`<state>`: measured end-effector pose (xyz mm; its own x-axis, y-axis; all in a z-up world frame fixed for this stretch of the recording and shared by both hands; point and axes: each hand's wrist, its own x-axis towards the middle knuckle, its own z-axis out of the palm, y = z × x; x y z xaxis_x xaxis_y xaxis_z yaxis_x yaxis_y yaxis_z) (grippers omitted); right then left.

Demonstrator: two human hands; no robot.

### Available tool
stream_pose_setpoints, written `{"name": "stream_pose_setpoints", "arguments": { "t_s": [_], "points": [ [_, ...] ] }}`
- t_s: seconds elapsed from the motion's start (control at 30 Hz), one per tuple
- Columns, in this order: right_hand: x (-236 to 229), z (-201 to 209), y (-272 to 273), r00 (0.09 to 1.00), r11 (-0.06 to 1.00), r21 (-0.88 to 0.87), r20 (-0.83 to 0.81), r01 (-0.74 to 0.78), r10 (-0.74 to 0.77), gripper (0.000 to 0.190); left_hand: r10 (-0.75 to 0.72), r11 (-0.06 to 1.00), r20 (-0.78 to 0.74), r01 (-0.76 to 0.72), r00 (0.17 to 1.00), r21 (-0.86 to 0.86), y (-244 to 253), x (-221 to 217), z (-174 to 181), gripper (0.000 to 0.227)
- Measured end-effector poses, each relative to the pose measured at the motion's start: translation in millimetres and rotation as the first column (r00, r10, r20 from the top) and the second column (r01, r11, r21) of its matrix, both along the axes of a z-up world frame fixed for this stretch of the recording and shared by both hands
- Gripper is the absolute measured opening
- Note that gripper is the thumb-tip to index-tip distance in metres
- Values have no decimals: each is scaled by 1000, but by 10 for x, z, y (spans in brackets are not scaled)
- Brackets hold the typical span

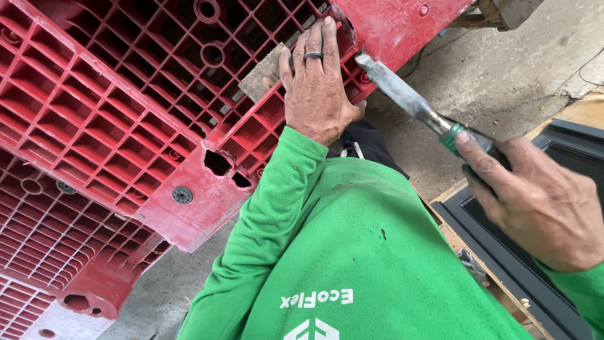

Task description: The person cuts a section from a red plastic crate, positions it into a damaged area of a larger red plastic pallet, and uses a soldering iron to melt and fuse the plastic edges together. A small wooden block is used as a backing support during the welding process.

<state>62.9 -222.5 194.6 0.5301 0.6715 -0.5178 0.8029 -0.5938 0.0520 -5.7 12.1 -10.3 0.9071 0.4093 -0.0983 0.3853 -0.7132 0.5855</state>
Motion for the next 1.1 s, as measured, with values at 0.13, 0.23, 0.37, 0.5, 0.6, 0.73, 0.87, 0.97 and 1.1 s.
{"name": "stream_pose_setpoints", "arguments": {
  "t_s": [0.13, 0.23, 0.37, 0.5, 0.6, 0.73, 0.87, 0.97, 1.1],
  "points": [
    [90, -6, 7, 974, 980, 17, 111, -200, 196, 69, 8, 1000, 51, -10, 999, 26, 5, -15, -16, 141],
    [165, -9, 3, 955, 962, 64, 158, -264, 252, 69, 3, 1000, 39, -3, 999, 18, 15, -6, -15, 139],
    [218, -26, 18, 954, 958, 48, 125, -282, 274, 69, 1, 1000, 34, -2, 999, 29, 12, -9, -27, 140],
    [232, -17, 29, 950, 957, 49, 145, -287, 277, 70, -3, 1000, 34, 2, 999, 16, 10, 15, -48, 139],
    [230, -20, 16, 955, 958, 80, 143, -274, 261, 68, 1, 1000, 27, -2, 1000, 22, 4, 5, -67, 141],
    [220, -27, -23, 974, 968, 118, 81, -221, 213, 70, -4, 1000, 36, 3, 999, 23, 3, 3, -69, 141],
    [37, -75, -150, 969, 968, 100, -118, 230, -218, 74, -18, 1000, 5, 18, 1000, 1, 9, 7, -47, 144],
    [-164, -191, -264, 895, 810, 398, -303, 431, -327, 76, -24, 999, 96, 28, 995, -37, 43, -35, -6, 150],
    [-255, -319, -353, 940, 778, 531, -235, 337, -247, 69, -33, 998, 141, 26, 989, 53, 106, -112, 70, 157]
  ]
}}
